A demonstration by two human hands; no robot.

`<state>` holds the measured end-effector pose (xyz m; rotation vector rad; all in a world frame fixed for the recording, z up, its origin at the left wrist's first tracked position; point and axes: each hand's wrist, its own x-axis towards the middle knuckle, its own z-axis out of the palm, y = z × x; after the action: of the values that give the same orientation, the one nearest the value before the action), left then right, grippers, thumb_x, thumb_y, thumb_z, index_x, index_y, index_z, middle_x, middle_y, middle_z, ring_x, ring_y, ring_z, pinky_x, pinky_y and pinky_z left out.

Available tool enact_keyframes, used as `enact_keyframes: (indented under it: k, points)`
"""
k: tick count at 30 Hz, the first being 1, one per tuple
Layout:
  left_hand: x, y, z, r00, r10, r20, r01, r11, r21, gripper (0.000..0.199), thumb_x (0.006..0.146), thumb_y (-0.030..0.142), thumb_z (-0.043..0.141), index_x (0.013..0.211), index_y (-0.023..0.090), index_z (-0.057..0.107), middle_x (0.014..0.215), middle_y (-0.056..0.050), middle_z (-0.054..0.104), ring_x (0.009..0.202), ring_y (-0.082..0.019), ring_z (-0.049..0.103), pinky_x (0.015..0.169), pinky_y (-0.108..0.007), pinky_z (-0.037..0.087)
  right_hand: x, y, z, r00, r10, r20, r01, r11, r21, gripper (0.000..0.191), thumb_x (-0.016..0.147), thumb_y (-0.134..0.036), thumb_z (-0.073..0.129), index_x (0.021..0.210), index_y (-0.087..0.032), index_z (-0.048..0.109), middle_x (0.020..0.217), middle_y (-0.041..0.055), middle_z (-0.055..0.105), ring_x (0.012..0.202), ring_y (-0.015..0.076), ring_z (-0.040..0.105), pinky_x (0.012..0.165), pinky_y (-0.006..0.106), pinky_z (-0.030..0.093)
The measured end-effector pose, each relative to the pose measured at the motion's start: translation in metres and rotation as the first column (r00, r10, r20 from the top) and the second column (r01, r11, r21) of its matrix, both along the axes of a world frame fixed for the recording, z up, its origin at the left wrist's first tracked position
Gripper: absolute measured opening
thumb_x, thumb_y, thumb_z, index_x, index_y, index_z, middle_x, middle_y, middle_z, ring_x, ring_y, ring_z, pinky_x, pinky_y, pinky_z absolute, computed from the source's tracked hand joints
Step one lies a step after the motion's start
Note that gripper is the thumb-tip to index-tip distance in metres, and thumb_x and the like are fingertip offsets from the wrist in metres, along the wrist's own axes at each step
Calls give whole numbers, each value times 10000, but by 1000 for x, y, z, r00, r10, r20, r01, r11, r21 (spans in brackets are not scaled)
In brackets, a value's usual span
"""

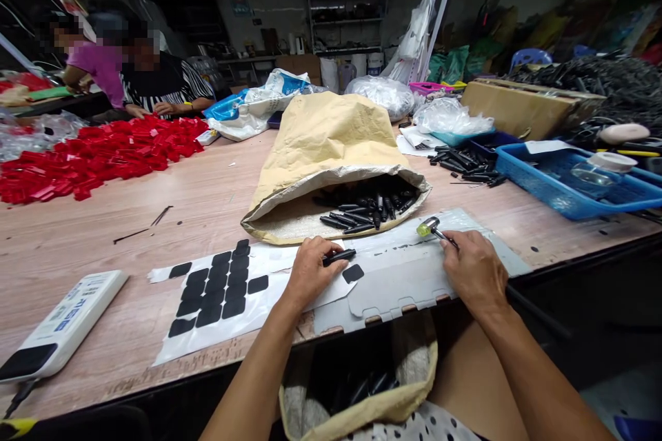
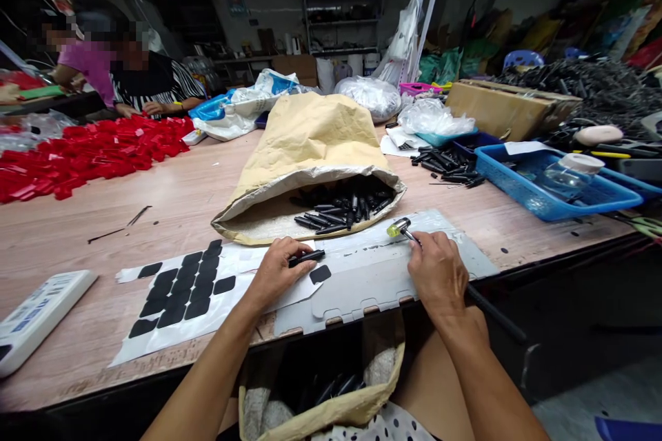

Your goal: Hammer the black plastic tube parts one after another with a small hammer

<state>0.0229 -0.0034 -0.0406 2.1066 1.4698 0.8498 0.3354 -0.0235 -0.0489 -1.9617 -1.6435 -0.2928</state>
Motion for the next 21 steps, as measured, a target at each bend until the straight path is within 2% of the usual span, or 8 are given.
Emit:
enact_keyframes:
  k: [3,5,8,12,17,21]
  points:
    - [0,2,-2,998,-5,57,5,1000,-3,154,801,244,762,948,218,727,937,-27,695,940,-231,572,840,-361,433,-19,-10,16,970,140,-199,-122,987,103,269,962,-342,522,1102,-197,701,1039,96,679,947,246,618,813,378,462]
    - [0,2,-2,997,-2,81,3,1000,-12,140,792,226,759,927,216,723,936,-23,696,940,-227,572,836,-355,432,-38,-18,26,879,336,-339,-295,941,168,267,973,-341,522,1112,-191,693,1039,84,687,985,222,641,889,358,485]
    - [-2,3,-3,995,-5,99,7,1000,-29,146,785,216,765,926,225,724,941,-17,693,954,-225,571,853,-355,429,-69,-27,34,751,492,-440,-465,867,177,272,995,-323,510,1160,-199,687,1063,71,693,1019,193,647,926,321,494]
    - [-2,4,-4,994,2,113,5,998,-58,159,756,202,794,895,227,720,938,-11,698,973,-226,574,880,-353,428,-99,-29,30,700,544,-463,-549,824,138,289,1007,-286,487,1203,-194,679,1030,65,698,976,183,654,893,314,514]
    - [0,6,-4,995,19,100,-10,996,-86,181,729,197,822,887,231,740,893,-3,698,937,-216,575,866,-343,431,-114,-23,23,710,575,-406,-572,808,143,322,1005,-237,466,1260,-182,654,1047,80,697,983,195,664,884,332,526]
    - [0,6,-3,993,32,113,-21,995,-95,188,710,187,841,864,219,738,892,-6,703,958,-219,581,846,-330,433,-122,-23,30,723,597,-347,-584,797,154,348,1013,-219,446,1302,-200,640,1038,80,687,947,189,670,858,321,534]
